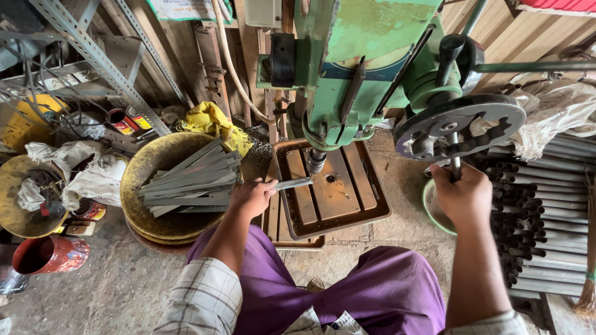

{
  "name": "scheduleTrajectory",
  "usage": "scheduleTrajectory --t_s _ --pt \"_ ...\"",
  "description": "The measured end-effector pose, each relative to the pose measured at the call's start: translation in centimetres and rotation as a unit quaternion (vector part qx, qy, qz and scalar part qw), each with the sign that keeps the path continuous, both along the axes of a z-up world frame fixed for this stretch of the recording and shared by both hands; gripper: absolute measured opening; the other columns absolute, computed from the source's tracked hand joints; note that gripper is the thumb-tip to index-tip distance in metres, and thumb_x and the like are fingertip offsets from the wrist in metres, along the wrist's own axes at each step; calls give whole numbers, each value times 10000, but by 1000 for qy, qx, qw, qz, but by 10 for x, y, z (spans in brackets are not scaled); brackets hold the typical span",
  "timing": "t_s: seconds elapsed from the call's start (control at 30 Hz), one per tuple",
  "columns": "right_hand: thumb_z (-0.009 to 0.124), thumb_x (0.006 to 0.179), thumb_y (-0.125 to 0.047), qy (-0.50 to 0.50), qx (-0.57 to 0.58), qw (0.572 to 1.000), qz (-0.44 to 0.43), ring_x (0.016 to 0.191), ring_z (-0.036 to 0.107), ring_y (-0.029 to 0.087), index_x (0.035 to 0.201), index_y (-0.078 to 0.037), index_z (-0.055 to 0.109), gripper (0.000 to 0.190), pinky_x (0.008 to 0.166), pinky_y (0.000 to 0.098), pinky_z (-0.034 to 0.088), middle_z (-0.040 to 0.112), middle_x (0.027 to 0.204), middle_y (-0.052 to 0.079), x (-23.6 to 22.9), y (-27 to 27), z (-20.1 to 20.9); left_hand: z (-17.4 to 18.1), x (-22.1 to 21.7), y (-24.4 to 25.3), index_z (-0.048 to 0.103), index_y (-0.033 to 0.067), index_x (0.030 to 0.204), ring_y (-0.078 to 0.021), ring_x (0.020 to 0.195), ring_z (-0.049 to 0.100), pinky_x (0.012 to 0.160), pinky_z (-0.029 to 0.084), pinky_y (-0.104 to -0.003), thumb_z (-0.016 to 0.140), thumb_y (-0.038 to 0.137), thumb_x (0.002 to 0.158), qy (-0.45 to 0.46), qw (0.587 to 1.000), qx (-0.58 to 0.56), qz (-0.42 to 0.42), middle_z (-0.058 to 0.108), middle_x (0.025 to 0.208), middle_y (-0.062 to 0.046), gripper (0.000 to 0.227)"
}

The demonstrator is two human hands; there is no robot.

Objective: The person sits cross-legged and uses a drill press to drill holes into metal bars. They repeatedly pick up bars from a nearby bowl, position them under the drill bit, and operate the machine to create holes.

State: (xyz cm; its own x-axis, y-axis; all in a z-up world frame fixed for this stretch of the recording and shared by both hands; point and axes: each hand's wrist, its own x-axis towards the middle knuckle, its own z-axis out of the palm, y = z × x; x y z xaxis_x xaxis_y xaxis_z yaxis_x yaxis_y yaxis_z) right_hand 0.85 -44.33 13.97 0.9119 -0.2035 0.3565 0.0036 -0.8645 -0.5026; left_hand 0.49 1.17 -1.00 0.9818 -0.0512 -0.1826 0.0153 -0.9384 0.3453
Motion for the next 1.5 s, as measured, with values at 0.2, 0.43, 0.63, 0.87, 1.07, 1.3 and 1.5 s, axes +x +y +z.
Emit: scheduleTrajectory --t_s 0.2,0.43,0.63,0.87,1.07,1.3,1.5 --pt "808 960 -295 -52 51 997 1 472 471 187 641 -72 518 485 474 371 385 540 563 54 8 13 -13 -2 0 -1 651 380 1347 -227 1064 673 1055 425 -513 522 350 1024 -1 1000 2 6 697 1177 16 349" --pt "799 960 -253 -59 24 998 11 450 492 168 637 -78 528 456 460 369 396 547 555 42 -2 15 1 -6 0 -1 661 394 1343 -237 1114 661 1061 417 -528 553 376 1010 -18 1000 5 10 696 1204 9 350" --pt "764 981 -194 -100 30 995 7 455 493 162 647 -66 522 431 451 360 389 559 571 35 7 25 -7 -1 0 -3 631 380 1366 -227 1113 663 1104 380 -555 526 377 1017 5 1000 8 15 688 1195 12 365" --pt "758 968 -193 -136 48 990 6 481 519 210 715 -34 571 352 506 375 425 565 599 90 9 28 -9 10 -3 -12 654 285 1339 -294 1038 695 925 538 -455 622 408 968 -27 998 -43 22 689 1205 -23 392" --pt "742 958 -211 -155 54 986 9 507 549 268 731 -24 573 339 534 387 446 566 626 137 13 27 -15 -4 2 -14 734 236 1225 -320 978 707 846 564 -455 676 345 938 -69 993 -90 35 719 1130 -43 312" --pt "728 949 -200 -160 58 985 15 505 548 300 710 -24 548 347 527 404 440 556 625 151 19 26 -22 -22 7 -9 766 197 1120 -327 958 713 847 565 -452 712 327 904 -119 987 -106 19 733 1077 -62 258" --pt "731 945 -190 -169 64 984 8 502 547 283 724 -26 571 319 526 390 445 552 615 148 20 28 -25 -16 6 -11 771 208 1106 -321 980 710 876 561 -445 708 332 917 -92 991 -93 28 732 1068 -65 235"
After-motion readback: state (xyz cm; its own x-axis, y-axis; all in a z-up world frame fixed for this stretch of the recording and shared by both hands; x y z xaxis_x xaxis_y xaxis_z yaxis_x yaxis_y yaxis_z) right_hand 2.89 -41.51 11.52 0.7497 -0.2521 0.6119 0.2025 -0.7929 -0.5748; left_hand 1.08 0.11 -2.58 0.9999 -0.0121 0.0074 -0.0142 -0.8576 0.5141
